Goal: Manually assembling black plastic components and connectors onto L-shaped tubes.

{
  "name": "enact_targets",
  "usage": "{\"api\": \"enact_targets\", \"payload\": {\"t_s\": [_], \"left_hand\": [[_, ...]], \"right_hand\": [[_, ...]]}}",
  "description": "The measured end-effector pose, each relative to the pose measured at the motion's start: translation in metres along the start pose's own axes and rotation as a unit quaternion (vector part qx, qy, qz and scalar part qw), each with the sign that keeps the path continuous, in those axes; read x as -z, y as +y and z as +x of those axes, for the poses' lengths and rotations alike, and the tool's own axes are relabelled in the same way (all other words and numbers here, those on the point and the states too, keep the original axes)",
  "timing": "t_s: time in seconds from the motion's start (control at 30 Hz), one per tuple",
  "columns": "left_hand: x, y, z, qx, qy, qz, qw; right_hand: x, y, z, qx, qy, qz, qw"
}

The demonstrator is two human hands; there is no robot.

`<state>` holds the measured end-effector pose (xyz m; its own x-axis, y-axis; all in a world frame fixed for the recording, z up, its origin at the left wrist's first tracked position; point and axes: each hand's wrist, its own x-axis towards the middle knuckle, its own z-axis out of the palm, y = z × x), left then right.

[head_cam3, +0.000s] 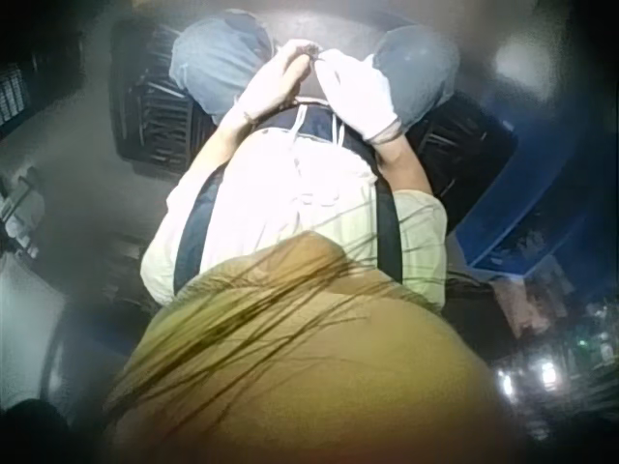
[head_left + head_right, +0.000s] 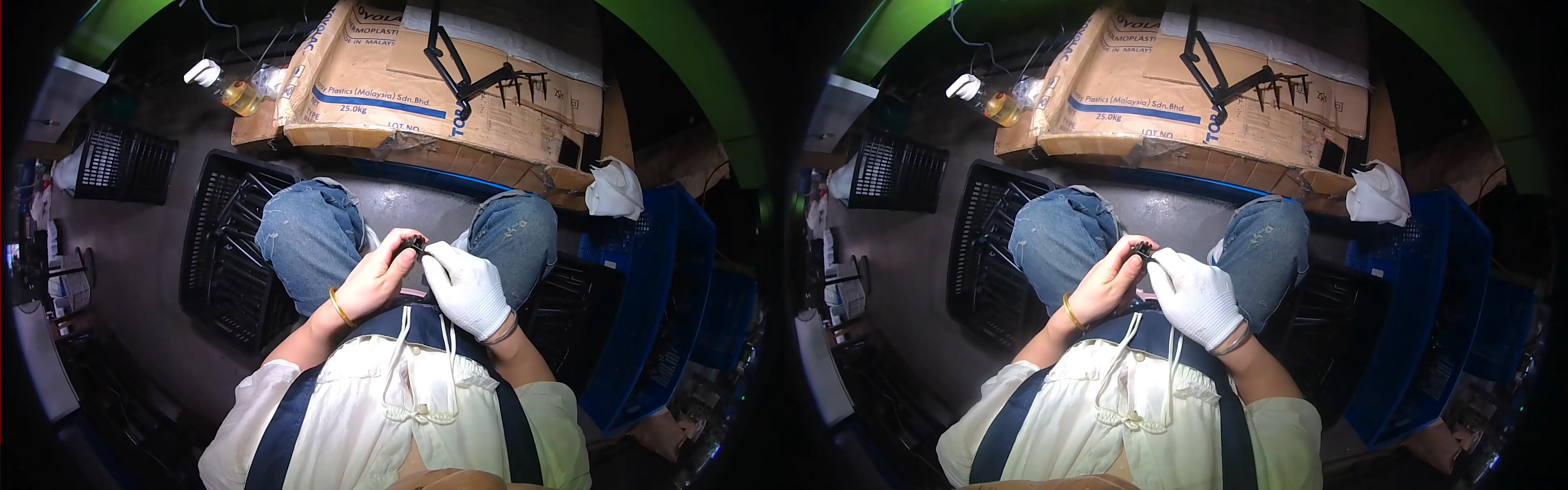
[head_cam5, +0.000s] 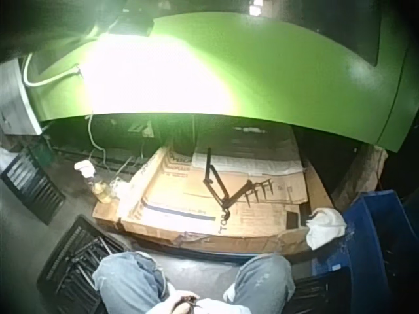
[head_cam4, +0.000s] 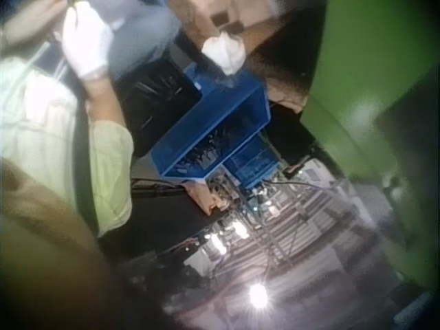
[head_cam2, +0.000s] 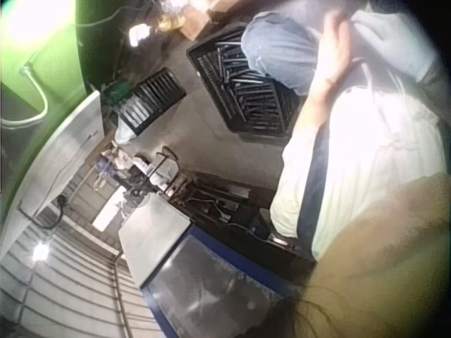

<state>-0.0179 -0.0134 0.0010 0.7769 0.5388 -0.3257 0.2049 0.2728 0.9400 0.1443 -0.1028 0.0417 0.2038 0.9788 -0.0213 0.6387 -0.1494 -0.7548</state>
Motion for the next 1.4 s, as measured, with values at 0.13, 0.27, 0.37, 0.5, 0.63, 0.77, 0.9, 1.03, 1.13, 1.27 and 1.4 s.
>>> {"api": "enact_targets", "payload": {"t_s": [0.13,0.27,0.37,0.5,0.63,0.77,0.9,1.03,1.13,1.27,1.4], "left_hand": [[0.002,-0.010,0.001,-0.035,0.015,0.049,0.998],[0.002,-0.016,0.001,-0.049,0.021,0.070,0.996],[0.001,-0.016,0.001,-0.053,0.020,0.078,0.995],[0.000,-0.014,-0.001,-0.051,0.007,0.053,0.997],[0.003,-0.013,-0.002,-0.045,0.014,0.123,0.991],[0.006,-0.008,-0.003,-0.017,0.008,0.125,0.992],[0.014,-0.003,-0.010,-0.015,-0.007,0.131,0.991],[0.011,0.020,0.001,-0.106,0.132,0.159,0.973],[0.007,0.024,0.007,-0.139,0.147,0.173,0.964],[0.017,0.001,0.004,-0.087,-0.002,-0.119,0.989],[0.019,-0.005,-0.006,-0.016,-0.068,-0.235,0.969]], "right_hand": [[0.000,-0.002,0.000,0.002,-0.004,-0.017,1.000],[-0.001,-0.002,-0.003,0.026,0.008,-0.065,0.998],[-0.001,-0.002,-0.004,0.031,0.008,-0.073,0.997],[-0.001,0.000,-0.005,0.030,-0.009,-0.073,0.997],[-0.001,0.002,-0.006,0.032,-0.027,-0.104,0.994],[-0.003,0.026,0.003,0.002,0.018,-0.164,0.986],[0.023,0.040,0.008,-0.092,0.057,-0.052,0.993],[-0.004,0.014,0.016,-0.064,0.077,0.162,0.982],[-0.023,-0.007,0.024,-0.057,0.104,0.285,0.951],[-0.015,-0.002,0.036,0.056,0.034,0.283,0.957],[0.003,-0.008,0.035,0.076,-0.119,0.257,0.956]]}}
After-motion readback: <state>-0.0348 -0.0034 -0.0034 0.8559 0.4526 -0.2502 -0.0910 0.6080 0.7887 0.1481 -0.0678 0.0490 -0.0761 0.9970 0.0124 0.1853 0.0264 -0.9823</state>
